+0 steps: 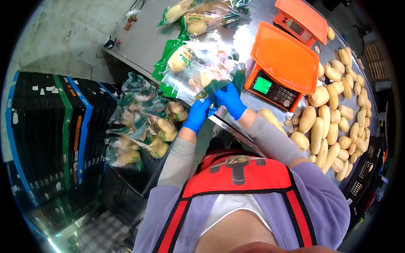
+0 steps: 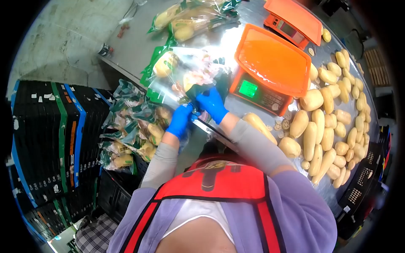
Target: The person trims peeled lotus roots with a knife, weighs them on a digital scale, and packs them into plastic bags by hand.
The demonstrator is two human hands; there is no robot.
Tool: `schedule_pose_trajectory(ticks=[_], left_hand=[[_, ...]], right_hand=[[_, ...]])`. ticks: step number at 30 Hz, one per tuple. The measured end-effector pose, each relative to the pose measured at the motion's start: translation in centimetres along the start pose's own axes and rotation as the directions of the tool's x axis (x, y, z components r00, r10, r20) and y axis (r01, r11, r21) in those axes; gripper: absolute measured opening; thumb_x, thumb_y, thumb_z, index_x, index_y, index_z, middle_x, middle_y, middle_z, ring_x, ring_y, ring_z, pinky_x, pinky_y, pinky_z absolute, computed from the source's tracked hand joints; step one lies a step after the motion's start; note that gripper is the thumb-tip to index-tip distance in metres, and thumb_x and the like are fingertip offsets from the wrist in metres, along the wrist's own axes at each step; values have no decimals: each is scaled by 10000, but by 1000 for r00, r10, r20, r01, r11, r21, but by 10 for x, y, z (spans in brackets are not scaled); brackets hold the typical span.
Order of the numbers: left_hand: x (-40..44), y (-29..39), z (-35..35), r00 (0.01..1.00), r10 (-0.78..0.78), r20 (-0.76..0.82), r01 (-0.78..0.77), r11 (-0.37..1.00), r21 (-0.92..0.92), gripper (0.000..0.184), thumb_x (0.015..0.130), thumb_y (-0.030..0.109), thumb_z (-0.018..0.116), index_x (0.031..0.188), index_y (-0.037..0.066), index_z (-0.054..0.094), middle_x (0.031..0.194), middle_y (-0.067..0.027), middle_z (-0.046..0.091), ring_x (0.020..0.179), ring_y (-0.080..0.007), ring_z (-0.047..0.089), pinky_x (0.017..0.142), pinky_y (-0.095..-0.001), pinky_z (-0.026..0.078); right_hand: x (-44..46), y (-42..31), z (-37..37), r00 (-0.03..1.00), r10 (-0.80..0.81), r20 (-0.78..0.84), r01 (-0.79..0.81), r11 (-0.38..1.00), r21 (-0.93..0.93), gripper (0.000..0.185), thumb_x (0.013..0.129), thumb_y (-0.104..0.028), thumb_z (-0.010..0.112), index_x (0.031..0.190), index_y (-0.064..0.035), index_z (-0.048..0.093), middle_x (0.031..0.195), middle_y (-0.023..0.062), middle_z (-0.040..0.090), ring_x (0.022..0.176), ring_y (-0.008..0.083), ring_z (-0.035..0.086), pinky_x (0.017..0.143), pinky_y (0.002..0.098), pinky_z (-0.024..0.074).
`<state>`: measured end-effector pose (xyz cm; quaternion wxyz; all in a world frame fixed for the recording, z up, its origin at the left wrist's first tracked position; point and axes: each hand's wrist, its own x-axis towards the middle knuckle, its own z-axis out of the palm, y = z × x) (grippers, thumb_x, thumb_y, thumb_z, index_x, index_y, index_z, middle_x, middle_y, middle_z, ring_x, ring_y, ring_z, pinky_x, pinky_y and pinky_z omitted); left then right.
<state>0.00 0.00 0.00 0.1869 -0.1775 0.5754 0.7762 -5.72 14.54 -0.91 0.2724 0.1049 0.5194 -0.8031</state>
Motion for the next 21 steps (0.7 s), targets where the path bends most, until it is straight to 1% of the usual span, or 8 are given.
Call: schedule_pose_trajectory(ticks=[2,4,8,9,11,13,19,21], left_hand=[[-4,-11,11,1000,-9,-23,7,994,-107,226,930,232,461,937,43,585,894,-64,610,791,-116,590,647,-235,469],[7,-12,-24,1000,8,0,-8,1000,-26,242,932,236,460,939,35,594,900,-59,609,789,-108,574,654,-232,460],[2,6,-1,997,8,83,-20,989,144,247,902,186,474,1004,6,608,928,-53,612,784,-93,541,680,-231,444],[5,3,-7,994,-11,107,-5,989,146,253,886,169,482,1027,-1,605,935,-57,616,785,-95,548,688,-234,447],[7,-3,-15,995,-47,92,32,987,155,246,864,144,488,1009,-15,607,908,-71,631,753,-101,565,667,-236,450],[7,1,-19,995,-50,85,31,975,221,229,860,131,497,983,-26,609,862,-83,640,710,-111,579,643,-241,453],[-2,22,-11,1000,-7,-30,9,997,76,244,824,76,519,1040,-23,572,892,-60,624,740,-110,576,632,-224,441],[-17,51,0,1000,-1,-26,1,1000,-18,239,831,86,496,1039,-3,572,894,-40,611,727,-106,558,624,-221,432]], right_hand=[[-15,-11,-8,940,-340,15,249,657,-711,254,771,-148,642,973,-14,568,783,85,628,685,161,600,609,284,487],[9,-10,25,894,-421,155,438,747,-500,218,763,-162,662,913,-14,606,764,57,632,679,128,589,589,289,478],[19,-16,33,940,-338,53,308,769,-561,304,811,-302,603,935,-25,613,812,110,639,663,184,598,584,338,477],[25,-16,37,889,-443,111,414,677,-608,321,828,-331,569,933,-31,613,824,142,637,660,223,603,583,358,477],[33,-32,56,843,-270,465,421,-205,-883,312,840,-333,515,939,-55,614,862,182,626,720,293,605,630,390,482],[49,-10,48,842,-433,321,448,232,-863,303,828,-340,507,959,-91,618,900,144,636,794,289,611,686,397,479],[66,6,35,790,-345,506,458,-217,-862,185,770,-243,538,894,-202,670,871,73,654,781,246,628,680,341,499],[82,16,16,715,-371,592,584,-147,-798,192,796,-253,526,919,-232,672,872,68,654,753,242,629,652,343,495]])
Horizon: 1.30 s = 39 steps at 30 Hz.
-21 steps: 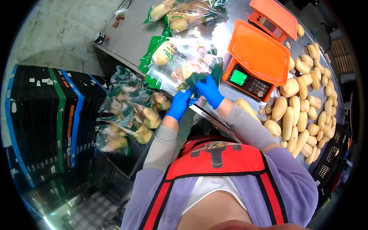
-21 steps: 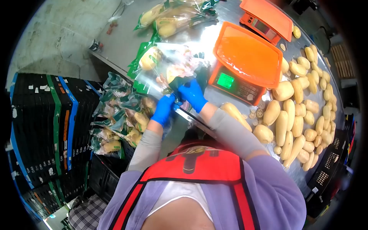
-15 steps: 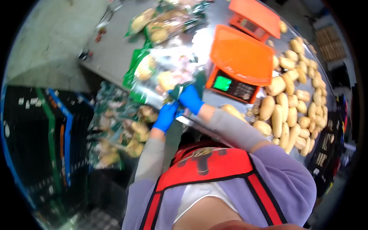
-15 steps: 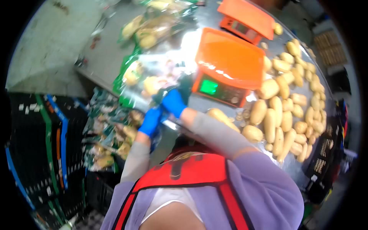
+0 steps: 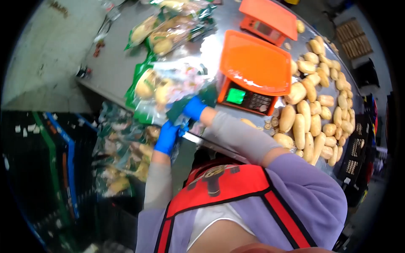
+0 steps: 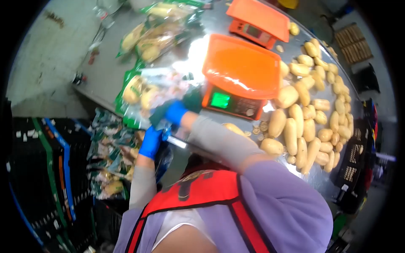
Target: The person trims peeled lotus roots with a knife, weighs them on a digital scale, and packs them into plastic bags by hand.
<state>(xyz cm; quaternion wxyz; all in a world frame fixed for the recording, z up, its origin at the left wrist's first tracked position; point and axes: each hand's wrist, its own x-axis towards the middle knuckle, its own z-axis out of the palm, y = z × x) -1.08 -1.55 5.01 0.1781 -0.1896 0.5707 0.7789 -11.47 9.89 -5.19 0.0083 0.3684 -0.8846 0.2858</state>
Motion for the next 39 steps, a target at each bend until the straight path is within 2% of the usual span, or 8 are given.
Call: schedule_pose_trajectory(ticks=[10,12,15,16,20,23,28,39], left_hand=[[10,-24,0,979,54,197,-90,980,177,274,927,245,466,903,13,609,767,-38,600,663,-85,541,610,-233,440],[15,-23,-7,981,42,189,-89,965,248,274,921,241,476,944,2,608,821,-41,603,717,-93,541,658,-248,448],[19,-1,-13,923,363,126,-383,854,352,299,907,234,492,1037,-20,581,909,-61,610,833,-144,536,777,-298,430],[38,1,-31,949,315,28,-305,886,349,285,905,226,489,1023,-15,586,920,-60,607,835,-138,532,778,-286,426],[4,112,-44,824,477,-307,-567,693,-445,227,886,173,497,1037,14,553,987,-86,600,929,-204,576,854,-342,461],[-62,143,-57,648,666,-369,-748,648,-144,319,863,222,531,1069,-18,562,1082,-163,578,1007,-293,562,917,-400,438],[-196,129,-129,509,765,-394,-851,517,-95,385,888,272,464,1084,-41,570,1094,-187,596,1029,-306,569,931,-435,422],[-286,19,-214,685,20,-728,-225,956,-186,185,802,134,567,968,55,586,895,-60,626,797,-176,595,704,-283,477]], right_hand=[[35,-33,-49,972,186,140,-221,926,306,140,802,-182,628,853,-53,607,800,67,623,664,133,588,540,322,459],[39,-20,-28,944,257,205,-319,564,762,161,818,-166,600,930,-51,593,872,77,615,746,160,590,622,321,471],[47,-37,-61,926,206,315,-295,918,266,243,848,-126,529,1075,-45,562,1029,132,589,903,246,583,783,333,470],[40,-24,-56,952,-251,-174,290,921,259,265,853,-212,492,1058,-77,591,972,170,599,855,307,590,735,363,470],[3,-116,-196,896,-188,-403,339,875,345,297,799,-54,592,1094,-27,587,1180,157,557,1030,320,553,898,377,424],[-16,-109,-206,875,-167,-455,374,829,415,283,806,-43,588,1088,-15,587,1119,142,587,1000,270,571,868,335,438],[-57,-64,-167,950,310,-45,-165,616,770,191,852,-69,570,1023,0,616,951,74,621,897,127,566,770,251,450],[-107,-41,-144,902,363,231,-382,429,818,173,872,-80,555,1017,3,603,889,25,597,818,94,543,735,238,442]])
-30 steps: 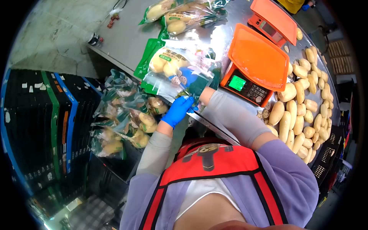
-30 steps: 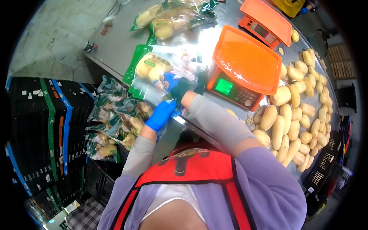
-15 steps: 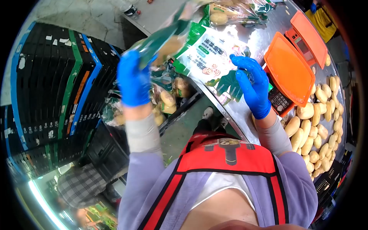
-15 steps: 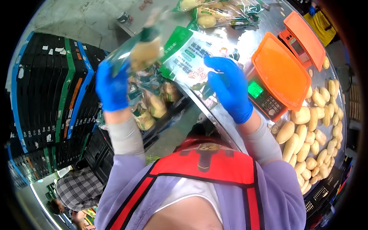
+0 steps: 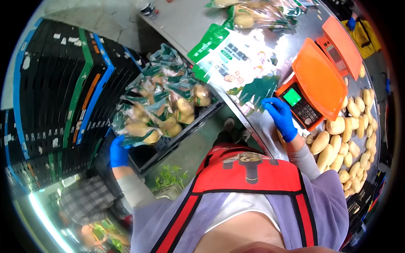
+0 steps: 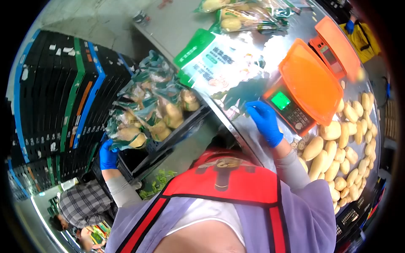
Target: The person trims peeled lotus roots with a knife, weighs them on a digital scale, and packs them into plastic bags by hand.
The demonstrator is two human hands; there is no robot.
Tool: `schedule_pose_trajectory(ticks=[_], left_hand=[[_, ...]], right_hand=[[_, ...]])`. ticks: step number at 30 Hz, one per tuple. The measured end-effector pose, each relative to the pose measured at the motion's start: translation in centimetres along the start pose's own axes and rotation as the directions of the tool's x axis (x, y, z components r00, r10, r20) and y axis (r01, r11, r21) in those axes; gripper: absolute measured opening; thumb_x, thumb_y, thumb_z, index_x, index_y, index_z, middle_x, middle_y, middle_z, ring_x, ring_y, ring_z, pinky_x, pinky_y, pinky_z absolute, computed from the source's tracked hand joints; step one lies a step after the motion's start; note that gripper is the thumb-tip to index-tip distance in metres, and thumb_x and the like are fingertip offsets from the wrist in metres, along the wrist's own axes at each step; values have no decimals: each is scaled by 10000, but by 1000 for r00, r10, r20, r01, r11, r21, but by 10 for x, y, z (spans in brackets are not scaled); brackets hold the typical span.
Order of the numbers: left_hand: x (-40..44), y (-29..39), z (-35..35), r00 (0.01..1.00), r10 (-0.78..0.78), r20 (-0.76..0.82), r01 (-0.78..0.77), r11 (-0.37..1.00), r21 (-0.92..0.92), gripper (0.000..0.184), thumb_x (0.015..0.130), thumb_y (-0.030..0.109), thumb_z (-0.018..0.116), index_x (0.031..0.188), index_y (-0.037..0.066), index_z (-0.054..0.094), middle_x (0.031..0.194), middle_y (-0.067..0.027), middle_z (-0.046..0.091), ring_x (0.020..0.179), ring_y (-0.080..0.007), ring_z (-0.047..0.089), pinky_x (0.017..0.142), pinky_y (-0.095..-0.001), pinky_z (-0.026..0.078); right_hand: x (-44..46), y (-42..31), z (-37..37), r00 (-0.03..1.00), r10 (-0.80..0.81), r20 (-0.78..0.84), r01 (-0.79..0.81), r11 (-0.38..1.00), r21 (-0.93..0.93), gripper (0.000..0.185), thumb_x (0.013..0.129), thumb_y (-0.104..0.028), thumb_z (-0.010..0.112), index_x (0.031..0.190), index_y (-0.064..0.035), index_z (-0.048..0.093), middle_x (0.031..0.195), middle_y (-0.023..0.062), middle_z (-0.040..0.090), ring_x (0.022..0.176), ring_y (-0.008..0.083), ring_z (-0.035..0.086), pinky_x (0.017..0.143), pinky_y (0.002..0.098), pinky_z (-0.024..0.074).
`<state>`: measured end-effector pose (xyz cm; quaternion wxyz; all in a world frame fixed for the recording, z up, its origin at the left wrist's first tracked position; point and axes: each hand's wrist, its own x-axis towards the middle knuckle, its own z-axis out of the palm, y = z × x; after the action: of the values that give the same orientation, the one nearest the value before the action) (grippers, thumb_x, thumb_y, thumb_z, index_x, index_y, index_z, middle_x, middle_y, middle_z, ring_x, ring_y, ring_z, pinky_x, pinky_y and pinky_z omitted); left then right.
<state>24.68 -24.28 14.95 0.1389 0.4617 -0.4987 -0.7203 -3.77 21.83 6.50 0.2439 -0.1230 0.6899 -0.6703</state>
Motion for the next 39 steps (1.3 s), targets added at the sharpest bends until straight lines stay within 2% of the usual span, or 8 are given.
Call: schedule_pose_trajectory(ticks=[7,10,13,22,25,29,37,39], left_hand=[[198,-81,-110,968,-253,4,234,903,359,93,813,161,527,732,117,524,658,-30,492,590,-164,476,558,-270,397],[275,-132,-135,967,228,115,-229,576,784,121,848,211,514,813,102,554,710,-59,544,642,-194,550,560,-270,441],[296,-134,-88,965,-137,-223,234,832,503,204,865,338,504,878,141,554,731,-51,528,648,-185,487,604,-333,430],[298,-137,-21,857,-481,183,387,837,387,393,845,491,442,728,129,542,650,-70,526,631,-244,479,614,-364,395],[318,-140,2,950,-305,64,193,737,647,391,845,467,460,788,94,562,698,-91,555,678,-257,509,651,-378,413],[320,-117,55,951,311,-3,89,-264,960,402,845,435,485,868,48,589,761,-120,594,742,-275,549,701,-396,436],[189,-78,289,255,886,388,-868,32,496,411,822,102,589,1186,-43,465,1124,-192,529,1045,-296,504,915,-361,400],[133,-79,333,505,609,612,-860,288,422,449,817,102,592,1217,-36,442,1182,-193,495,1099,-291,476,943,-361,377]], right_hand=[[-9,22,13,995,-95,-34,84,967,-241,194,846,-184,594,955,-27,628,830,145,615,732,193,585,693,306,470],[-16,21,15,997,-27,-67,11,973,-229,222,839,-216,599,958,-31,630,837,153,624,734,199,596,695,316,477],[-27,41,10,990,-15,-137,-19,969,-245,248,834,-241,588,958,-31,634,857,158,638,773,252,623,715,330,488],[-96,39,-38,901,-55,-431,-97,941,-323,267,824,-272,580,966,-54,639,897,165,638,836,303,620,749,349,487],[-116,36,-50,873,-60,-484,-135,924,-357,267,830,-286,564,958,-64,638,911,166,633,860,319,610,761,355,481],[-133,35,-62,824,-188,-535,-103,878,-467,252,842,-291,545,930,-73,638,909,147,639,844,324,610,745,363,484],[-150,33,-70,764,-204,-613,-26,938,-345,213,826,-223,595,921,-36,632,837,149,639,772,262,627,712,328,488],[-156,32,-71,757,-229,-612,-38,920,-390,218,828,-225,596,936,-40,632,849,145,642,780,253,628,722,322,487]])
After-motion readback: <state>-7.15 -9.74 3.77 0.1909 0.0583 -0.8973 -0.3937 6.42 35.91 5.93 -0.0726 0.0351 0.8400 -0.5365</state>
